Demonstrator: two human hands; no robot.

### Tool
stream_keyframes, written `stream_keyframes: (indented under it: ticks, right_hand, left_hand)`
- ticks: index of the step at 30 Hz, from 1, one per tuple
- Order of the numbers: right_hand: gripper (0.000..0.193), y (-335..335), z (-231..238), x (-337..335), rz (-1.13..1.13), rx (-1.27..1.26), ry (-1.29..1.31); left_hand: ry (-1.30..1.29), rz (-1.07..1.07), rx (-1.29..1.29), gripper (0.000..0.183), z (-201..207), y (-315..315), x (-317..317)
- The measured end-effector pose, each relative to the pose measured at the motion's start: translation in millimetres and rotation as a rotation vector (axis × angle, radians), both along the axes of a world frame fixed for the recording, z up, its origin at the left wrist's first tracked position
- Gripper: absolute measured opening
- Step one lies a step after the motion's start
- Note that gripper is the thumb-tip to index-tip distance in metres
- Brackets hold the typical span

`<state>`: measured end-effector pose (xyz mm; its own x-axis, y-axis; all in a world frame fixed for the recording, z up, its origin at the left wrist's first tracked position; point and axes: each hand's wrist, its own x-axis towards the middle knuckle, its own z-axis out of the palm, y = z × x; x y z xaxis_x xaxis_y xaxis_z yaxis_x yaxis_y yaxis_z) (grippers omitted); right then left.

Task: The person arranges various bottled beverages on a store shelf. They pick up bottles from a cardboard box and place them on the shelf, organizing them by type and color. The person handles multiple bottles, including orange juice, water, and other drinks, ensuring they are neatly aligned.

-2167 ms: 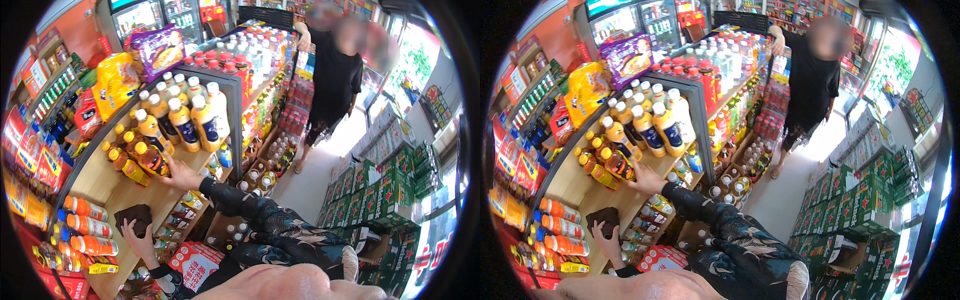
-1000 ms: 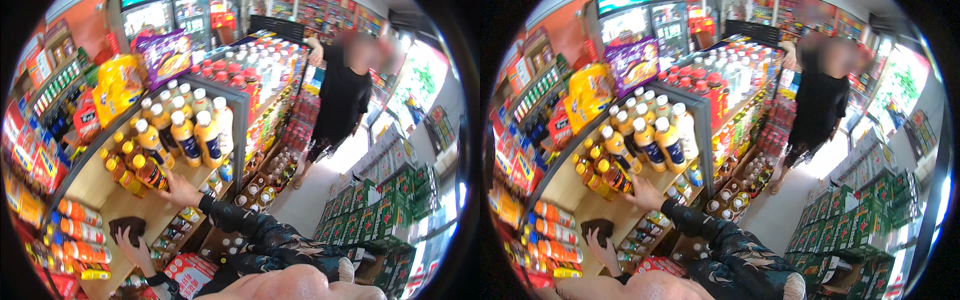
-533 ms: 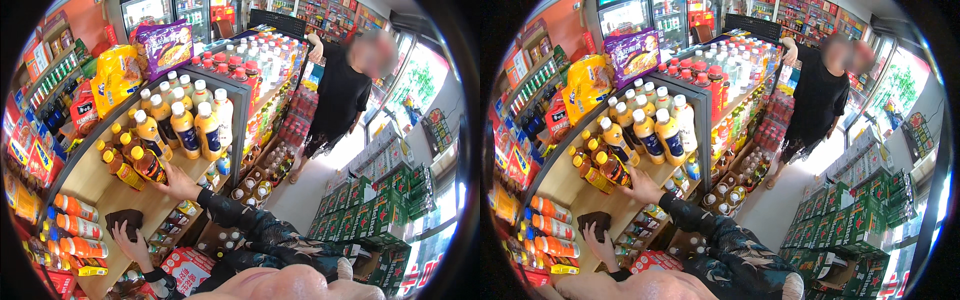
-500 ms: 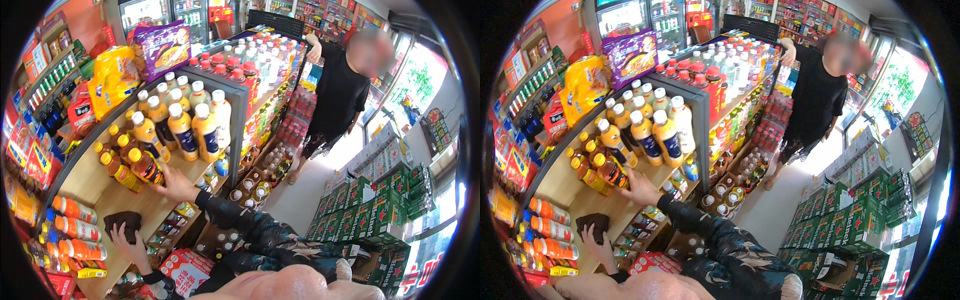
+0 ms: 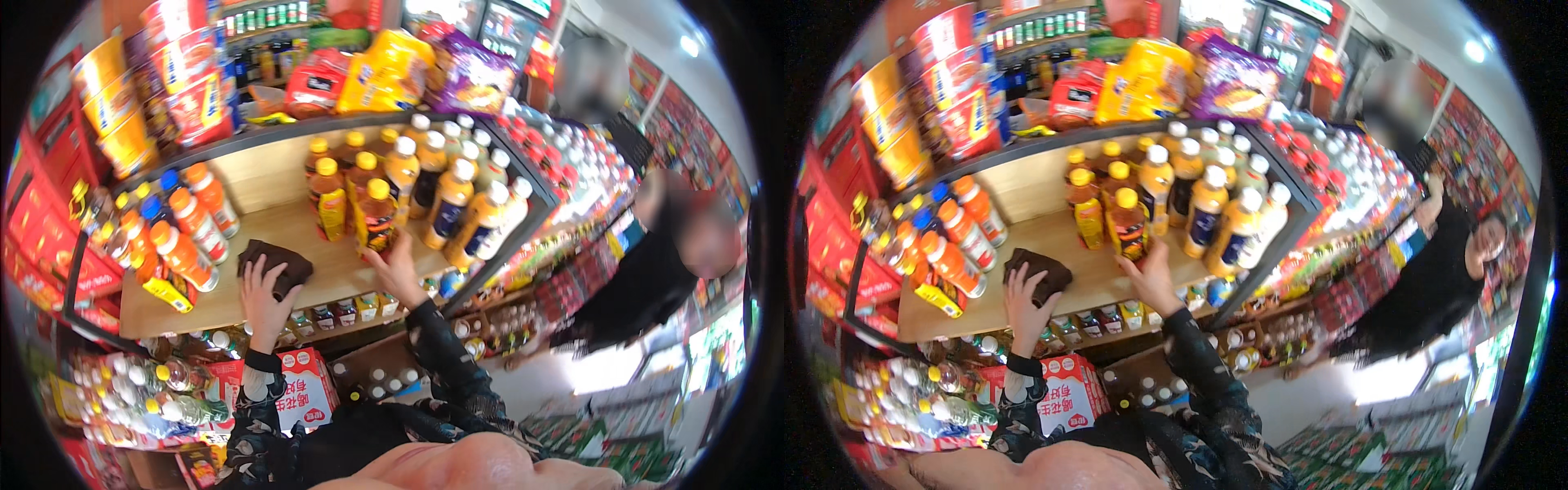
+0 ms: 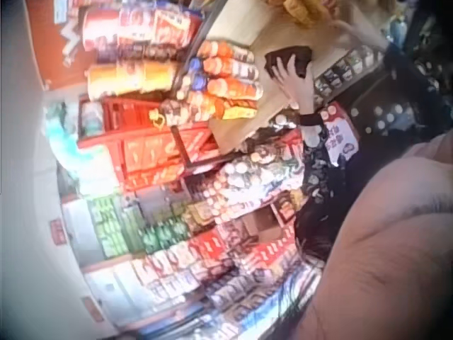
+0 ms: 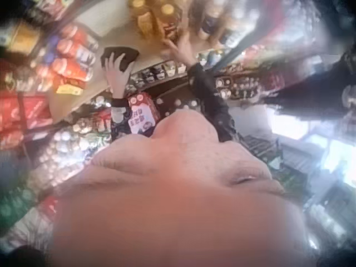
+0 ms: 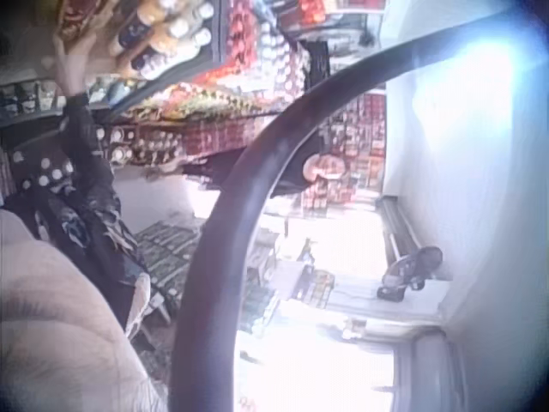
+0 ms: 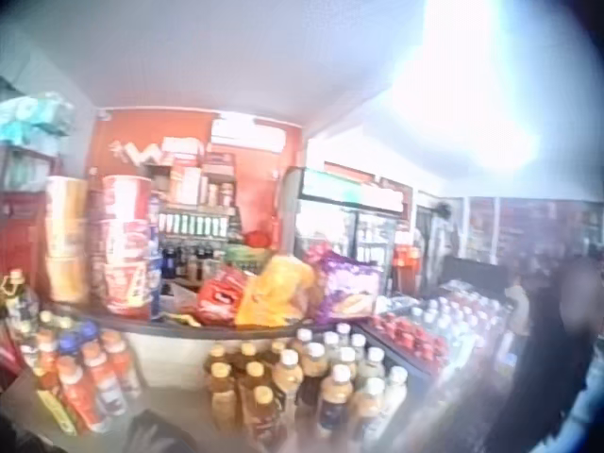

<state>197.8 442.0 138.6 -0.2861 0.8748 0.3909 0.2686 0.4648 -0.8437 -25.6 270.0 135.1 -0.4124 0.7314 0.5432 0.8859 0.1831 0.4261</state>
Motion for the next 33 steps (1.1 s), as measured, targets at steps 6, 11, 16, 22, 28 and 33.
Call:
stream_keyframes:
  ticks: [6, 11, 16, 22, 28, 33]
  right_hand:
    - [0.043, -23.2, 47.3, 24.2, 0.336, 0.314, -0.365]
    - [0.038, -17.2, 147.4, 7.3, 0.558, 0.462, -0.245]
    - [0.023, 14.2, 191.7, 32.0, 0.259, 0.677, 0.002]
    - [0.016, -24.7, 139.4, 55.6, 0.452, 0.344, -0.100]
    - [0.020, -47.1, 29.2, 32.3, 0.440, 0.266, -0.174]
    - [0.024, -49.5, -11.9, 22.0, 0.342, 0.468, -0.135]
  left_hand:
    - [0.006, -0.006, 0.047, 0.049, 5.7, -3.3, -0.6]
    - [-0.038, -0.016, 0.077, 0.037, 1.2, 0.3, -4.4]
    - [-0.035, -0.011, 0.063, 0.024, -5.2, 1.3, -7.3]
    - [0.028, -0.040, 0.044, 0.024, -6.6, 1.4, -9.2]
    - [0.057, -0.033, 0.033, 0.029, -15.9, 5.6, -19.3]
    - [-0.006, -0.007, 0.061, 0.029, -11.2, 5.0, -14.2]
